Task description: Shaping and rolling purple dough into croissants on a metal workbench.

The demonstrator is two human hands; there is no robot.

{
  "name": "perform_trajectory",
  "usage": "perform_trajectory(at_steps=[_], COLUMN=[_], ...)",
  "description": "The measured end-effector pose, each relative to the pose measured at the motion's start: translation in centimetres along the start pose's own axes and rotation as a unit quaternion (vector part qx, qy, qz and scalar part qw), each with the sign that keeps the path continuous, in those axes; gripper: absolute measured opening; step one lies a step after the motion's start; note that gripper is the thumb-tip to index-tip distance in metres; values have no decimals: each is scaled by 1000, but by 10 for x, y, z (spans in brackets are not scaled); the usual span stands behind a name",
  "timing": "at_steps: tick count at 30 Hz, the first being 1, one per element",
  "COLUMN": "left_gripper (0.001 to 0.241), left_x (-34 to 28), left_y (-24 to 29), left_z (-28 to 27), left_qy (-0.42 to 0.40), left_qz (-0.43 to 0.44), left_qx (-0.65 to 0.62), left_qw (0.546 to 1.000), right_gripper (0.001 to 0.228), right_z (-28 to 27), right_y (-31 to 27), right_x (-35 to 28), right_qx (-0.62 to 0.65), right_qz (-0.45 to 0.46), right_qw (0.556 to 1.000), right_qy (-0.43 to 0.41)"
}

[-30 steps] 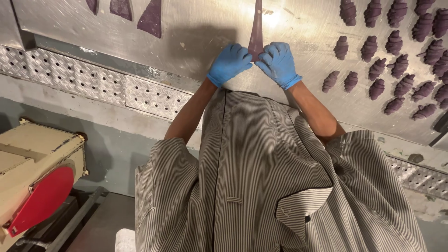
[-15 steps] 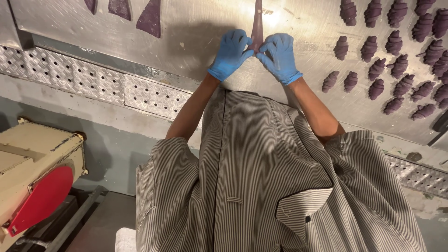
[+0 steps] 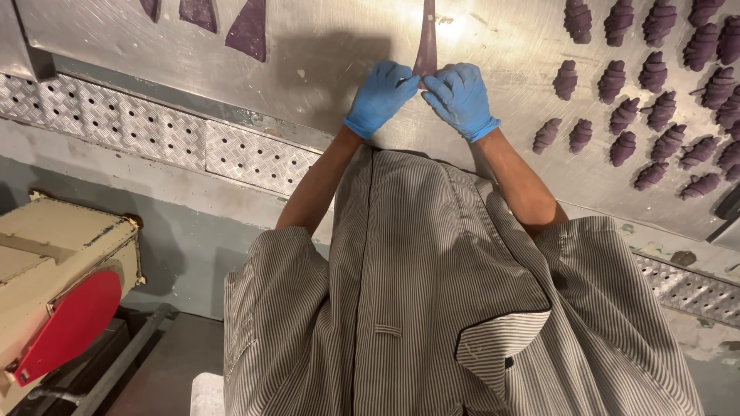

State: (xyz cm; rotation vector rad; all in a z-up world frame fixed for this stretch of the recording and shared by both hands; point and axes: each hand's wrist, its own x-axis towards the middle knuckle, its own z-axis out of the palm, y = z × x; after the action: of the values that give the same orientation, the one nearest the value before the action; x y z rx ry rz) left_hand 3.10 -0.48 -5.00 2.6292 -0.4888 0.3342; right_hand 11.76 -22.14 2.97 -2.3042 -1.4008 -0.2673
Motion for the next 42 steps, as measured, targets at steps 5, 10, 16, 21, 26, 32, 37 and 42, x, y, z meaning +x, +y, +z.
perform_trajectory(at_steps=[5,10,16,21,26,32,37,42], left_gripper=[38,26,32,31,32,34,37,40], left_x=[21,24,28,30,36,45,52,63], left_y=[10,5,-1,-3,-8,-15,-18,-22], left_z=[-23,-13,-10,-9,-8,-8,-12,-21], left_qy=[48,28,11,14,39,7,-25,36], left_qz=[-30,-45,-64,-58,-45,-63,-67,-59], left_qx=[-84,-72,-117,-83,-71,-107,-103,-83], left_qw=[995,996,991,995,996,992,992,994], right_gripper=[33,34,35,35,44,45,44,52], right_z=[1,0,-1,4,2,5,7,8], right_y=[1,5,10,16,22,28,35,42], right_x=[7,9,13,12,18,22,27,34], right_qx=[8,42,36,50,84,49,53,90], right_qz=[3,25,25,30,31,45,37,48], right_qw=[1000,999,999,998,996,997,997,995], right_qy=[3,-13,-13,-20,-28,-35,-30,-22])
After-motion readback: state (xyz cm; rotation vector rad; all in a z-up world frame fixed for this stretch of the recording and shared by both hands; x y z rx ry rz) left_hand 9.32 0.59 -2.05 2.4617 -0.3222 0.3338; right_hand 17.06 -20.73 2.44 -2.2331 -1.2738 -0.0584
